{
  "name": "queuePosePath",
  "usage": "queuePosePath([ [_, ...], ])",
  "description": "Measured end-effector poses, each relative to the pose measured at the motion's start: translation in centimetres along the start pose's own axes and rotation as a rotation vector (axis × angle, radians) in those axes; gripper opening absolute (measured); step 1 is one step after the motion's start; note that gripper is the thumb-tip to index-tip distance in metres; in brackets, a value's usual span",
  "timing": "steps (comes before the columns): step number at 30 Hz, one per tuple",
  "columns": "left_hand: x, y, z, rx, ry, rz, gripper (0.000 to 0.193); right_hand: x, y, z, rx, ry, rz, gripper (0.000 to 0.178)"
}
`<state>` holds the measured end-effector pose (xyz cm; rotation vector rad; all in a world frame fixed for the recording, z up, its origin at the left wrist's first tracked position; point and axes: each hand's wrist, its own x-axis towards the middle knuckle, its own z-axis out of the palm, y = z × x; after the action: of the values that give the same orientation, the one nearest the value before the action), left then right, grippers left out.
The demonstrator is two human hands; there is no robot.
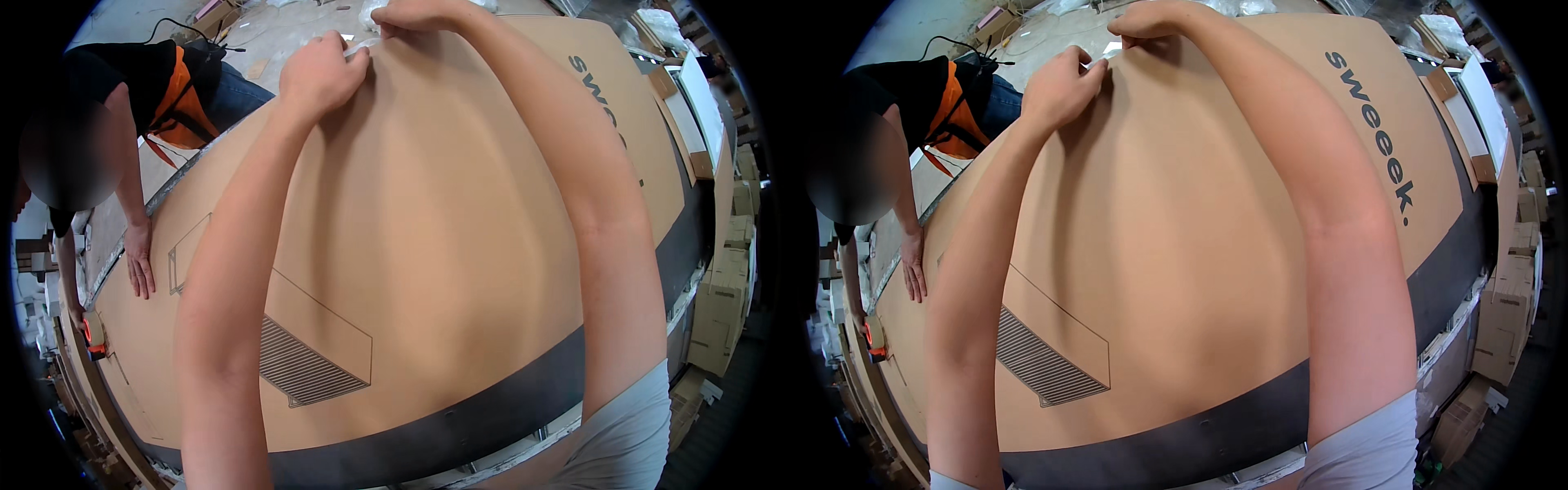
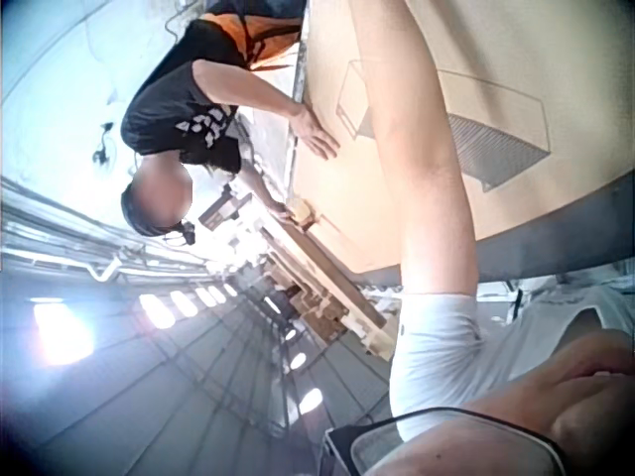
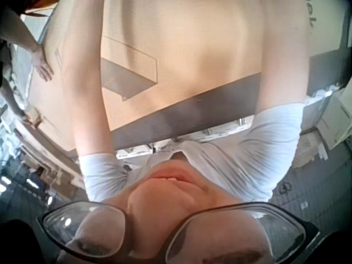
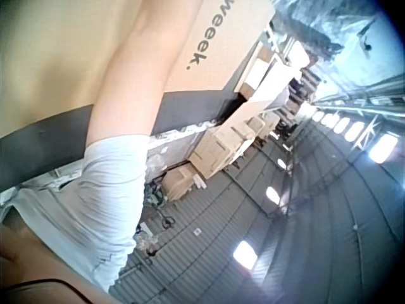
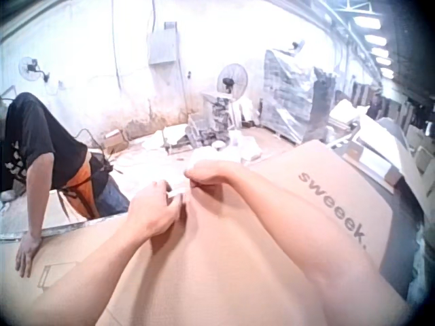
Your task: The person tapes several cardboard boxes closed on a conveyor belt by hand using a tape dispenser.
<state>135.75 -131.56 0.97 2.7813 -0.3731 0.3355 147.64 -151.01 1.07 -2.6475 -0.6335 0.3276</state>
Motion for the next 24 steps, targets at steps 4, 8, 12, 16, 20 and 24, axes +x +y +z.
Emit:
queuePosePath([
  [4, 2.1, 0.5, -1.4, 0.016, -0.248, -0.02, 0.066, -0.1, -0.7, -0.4, -0.058, 0.027, 0.038, 0.051],
  [8, 2.8, -1.2, -1.4, -0.01, -0.299, 0.011, 0.069, -0.9, -1.3, -0.9, -0.012, 0.027, 0.063, 0.049],
  [12, 4.8, 0.6, -1.5, 0.108, -0.422, 0.14, 0.072, -3.6, 5.8, -3.7, -0.296, 0.538, 0.004, 0.039],
  [16, 5.5, 0.6, -2.9, 0.305, -0.552, 0.331, 0.073, -7.4, 7.7, -5.5, -0.242, 0.265, 0.066, 0.036],
  [20, 4.7, 3.0, -4.8, 0.442, -0.624, 0.226, 0.069, -6.1, 5.8, -4.1, -0.345, 0.165, 0.171, 0.045],
  [24, 3.2, 5.8, -1.8, 0.545, -0.497, 0.141, 0.062, -3.4, 6.5, -4.1, -0.318, -0.053, 0.259, 0.057],
])
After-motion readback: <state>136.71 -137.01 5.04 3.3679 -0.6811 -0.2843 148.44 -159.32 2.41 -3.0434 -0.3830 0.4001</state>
